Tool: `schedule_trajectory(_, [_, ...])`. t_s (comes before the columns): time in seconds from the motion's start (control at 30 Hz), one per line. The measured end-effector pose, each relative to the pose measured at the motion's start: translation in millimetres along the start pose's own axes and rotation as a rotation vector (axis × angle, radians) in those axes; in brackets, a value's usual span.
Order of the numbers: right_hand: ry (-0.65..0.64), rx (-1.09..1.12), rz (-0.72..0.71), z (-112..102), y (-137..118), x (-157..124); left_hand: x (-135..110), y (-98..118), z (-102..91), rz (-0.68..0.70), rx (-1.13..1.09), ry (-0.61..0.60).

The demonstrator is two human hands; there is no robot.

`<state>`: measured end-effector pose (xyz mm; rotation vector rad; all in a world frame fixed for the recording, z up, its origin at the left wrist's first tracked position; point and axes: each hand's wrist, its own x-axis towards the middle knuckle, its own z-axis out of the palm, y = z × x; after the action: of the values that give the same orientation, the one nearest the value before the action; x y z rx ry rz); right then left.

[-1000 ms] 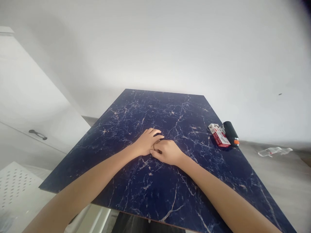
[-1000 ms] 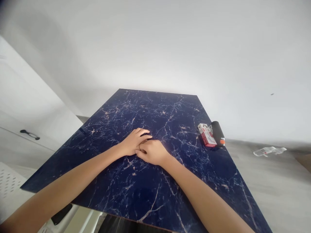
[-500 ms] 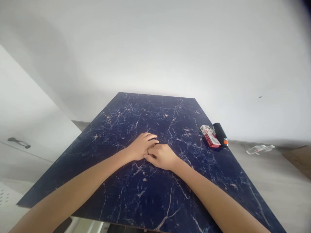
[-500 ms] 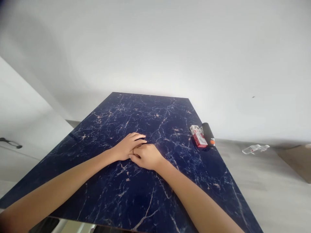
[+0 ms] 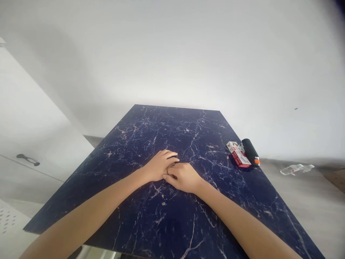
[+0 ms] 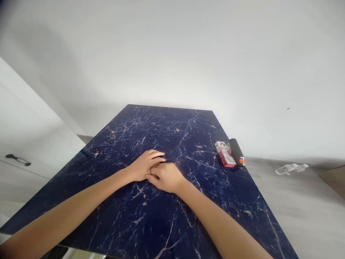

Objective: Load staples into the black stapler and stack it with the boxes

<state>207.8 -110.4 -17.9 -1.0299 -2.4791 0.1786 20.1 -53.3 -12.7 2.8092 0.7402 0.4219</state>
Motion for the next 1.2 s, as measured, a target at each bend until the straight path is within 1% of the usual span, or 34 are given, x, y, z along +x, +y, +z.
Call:
schedule_trajectory(0.27, [-0.022, -0.011, 0.002, -1.9, -0.7, -0.1, 1.3, 1.6, -2.2, -0.003, -0.023, -0.004])
schedule_trajectory(0.63, [-0.019, 0.015, -0.007, -2.2, -0.7, 0.4, 0.6, 1.6, -2.3, -0.005, -0.008, -0.015])
schedule_trajectory(1.2, [-0.006, -0.024, -0.016, -0.8, 0.4, -0.4, 0.9, -0.2, -1.3, 0.007, -0.016, 0.005])
